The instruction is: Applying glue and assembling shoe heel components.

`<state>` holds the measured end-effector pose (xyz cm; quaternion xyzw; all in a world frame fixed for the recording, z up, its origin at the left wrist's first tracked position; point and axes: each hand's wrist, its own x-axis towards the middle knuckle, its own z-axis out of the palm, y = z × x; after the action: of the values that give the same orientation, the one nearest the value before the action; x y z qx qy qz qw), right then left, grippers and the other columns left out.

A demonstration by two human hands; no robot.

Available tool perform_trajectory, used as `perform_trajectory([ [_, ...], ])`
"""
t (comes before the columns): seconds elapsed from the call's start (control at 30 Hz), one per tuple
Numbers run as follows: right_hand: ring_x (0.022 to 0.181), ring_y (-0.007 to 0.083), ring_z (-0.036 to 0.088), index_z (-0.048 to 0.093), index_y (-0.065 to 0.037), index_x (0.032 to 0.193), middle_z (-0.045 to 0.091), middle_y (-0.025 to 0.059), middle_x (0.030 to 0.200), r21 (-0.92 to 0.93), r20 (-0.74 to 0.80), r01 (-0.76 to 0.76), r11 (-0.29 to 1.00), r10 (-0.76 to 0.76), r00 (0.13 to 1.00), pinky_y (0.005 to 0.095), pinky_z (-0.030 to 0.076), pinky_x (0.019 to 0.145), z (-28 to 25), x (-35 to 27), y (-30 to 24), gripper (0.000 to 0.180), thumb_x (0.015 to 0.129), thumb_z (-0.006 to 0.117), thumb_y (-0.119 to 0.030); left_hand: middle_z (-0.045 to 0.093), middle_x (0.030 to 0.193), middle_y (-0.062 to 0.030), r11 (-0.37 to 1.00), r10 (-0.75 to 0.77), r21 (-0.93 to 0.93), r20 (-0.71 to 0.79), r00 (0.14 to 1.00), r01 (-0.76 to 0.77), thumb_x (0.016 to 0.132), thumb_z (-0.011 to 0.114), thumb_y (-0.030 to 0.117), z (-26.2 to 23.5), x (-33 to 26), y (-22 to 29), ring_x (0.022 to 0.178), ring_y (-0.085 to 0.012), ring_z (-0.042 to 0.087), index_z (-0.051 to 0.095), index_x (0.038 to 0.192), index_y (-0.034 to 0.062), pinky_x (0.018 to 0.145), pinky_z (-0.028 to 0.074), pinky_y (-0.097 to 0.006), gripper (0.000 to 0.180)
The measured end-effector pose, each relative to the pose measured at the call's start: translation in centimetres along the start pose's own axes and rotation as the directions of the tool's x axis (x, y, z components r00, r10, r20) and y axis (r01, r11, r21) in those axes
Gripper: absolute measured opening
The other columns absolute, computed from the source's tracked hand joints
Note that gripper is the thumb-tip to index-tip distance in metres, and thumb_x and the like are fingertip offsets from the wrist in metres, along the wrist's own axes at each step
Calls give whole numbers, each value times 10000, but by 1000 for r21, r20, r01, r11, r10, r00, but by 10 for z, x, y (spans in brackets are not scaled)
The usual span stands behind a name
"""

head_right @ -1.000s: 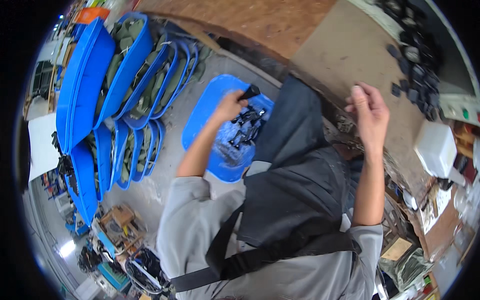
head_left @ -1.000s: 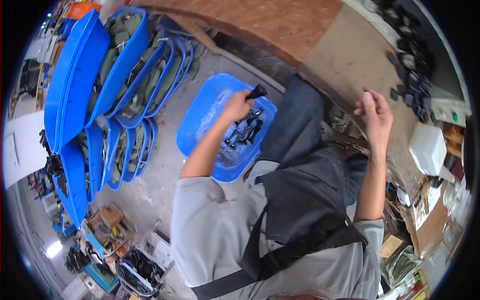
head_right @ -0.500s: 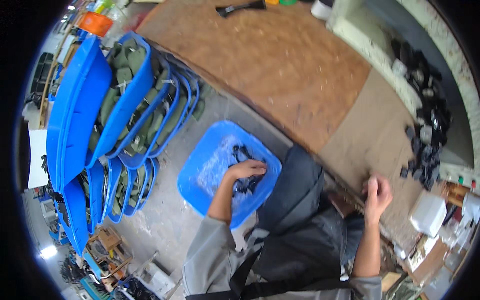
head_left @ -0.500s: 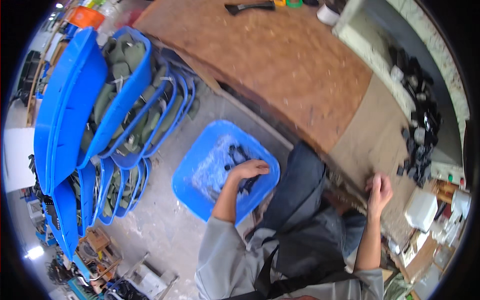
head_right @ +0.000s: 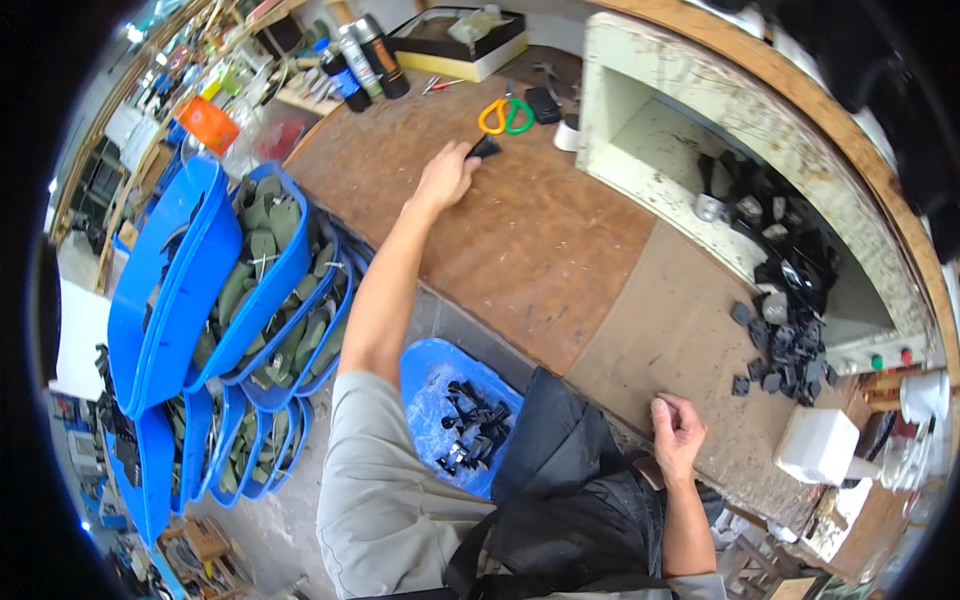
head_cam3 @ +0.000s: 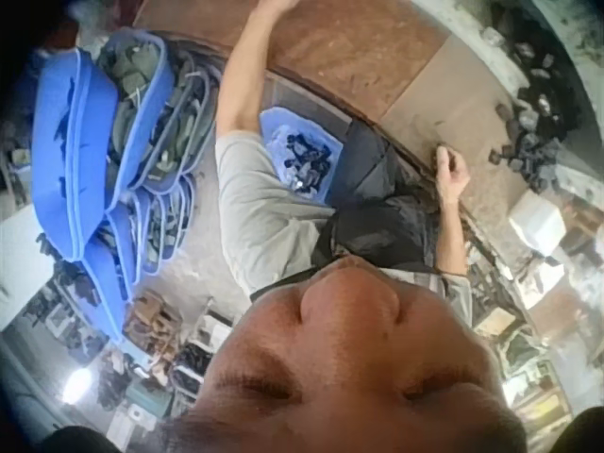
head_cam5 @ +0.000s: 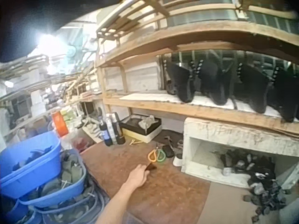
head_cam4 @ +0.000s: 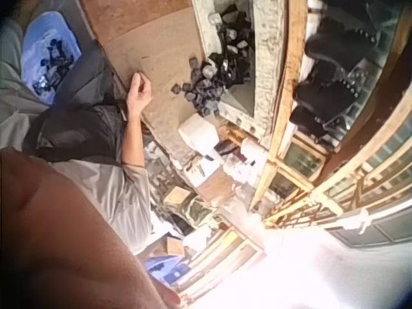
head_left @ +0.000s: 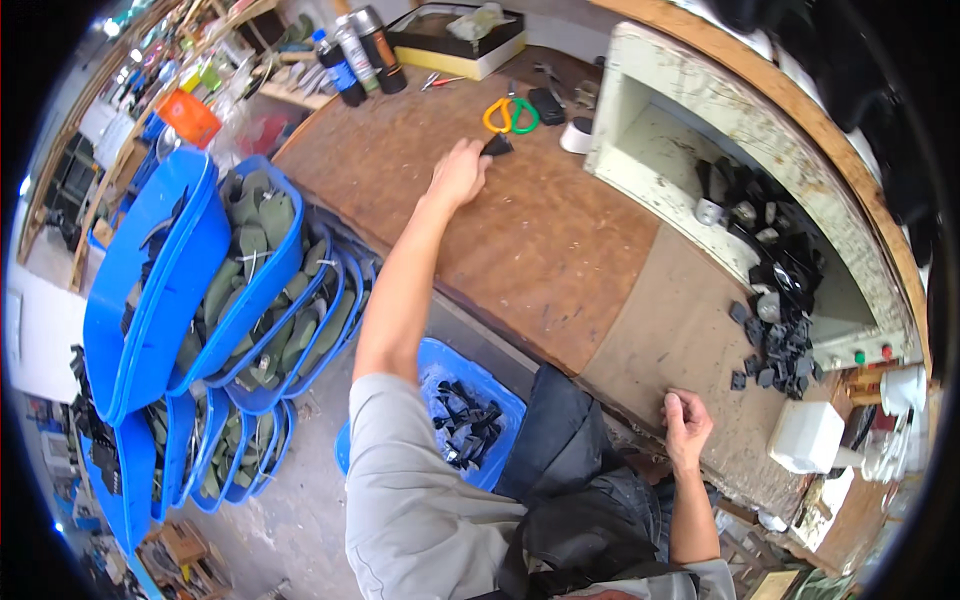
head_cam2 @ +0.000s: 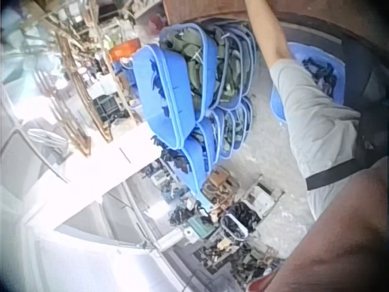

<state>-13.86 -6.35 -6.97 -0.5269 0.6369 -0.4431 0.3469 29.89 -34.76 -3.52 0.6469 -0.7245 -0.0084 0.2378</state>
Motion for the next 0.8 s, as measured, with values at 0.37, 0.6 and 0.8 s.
perform_trajectory([
  [0.37,695,125,606,543,23,1284,639,63,884,740,432,-98,666,-358,828,246,477,596,-15,-8,-100,582,938,582,-444,602,906,-84,563,821,363,-143,553,-742,770,602,117,-169,-215,255,717,-189,564,643,1065,-16,694,485,-314,327],
  [0.6,700,128,650,535,42,1291,659,74,833,773,537,-125,622,-535,652,252,522,614,-57,-49,-123,602,909,608,-418,642,837,-125,427,902,370,-107,419,-825,742,644,66,-189,-254,311,688,-223,620,655,1057,-51,623,510,-332,336],
  [0.8,560,128,623,475,51,1250,646,87,867,879,441,-175,442,-620,648,237,504,512,-81,-79,-124,425,996,514,-288,610,857,-125,402,915,216,-130,382,-890,778,627,116,-183,-265,337,669,-204,576,652,1021,-54,604,483,-308,297],
])
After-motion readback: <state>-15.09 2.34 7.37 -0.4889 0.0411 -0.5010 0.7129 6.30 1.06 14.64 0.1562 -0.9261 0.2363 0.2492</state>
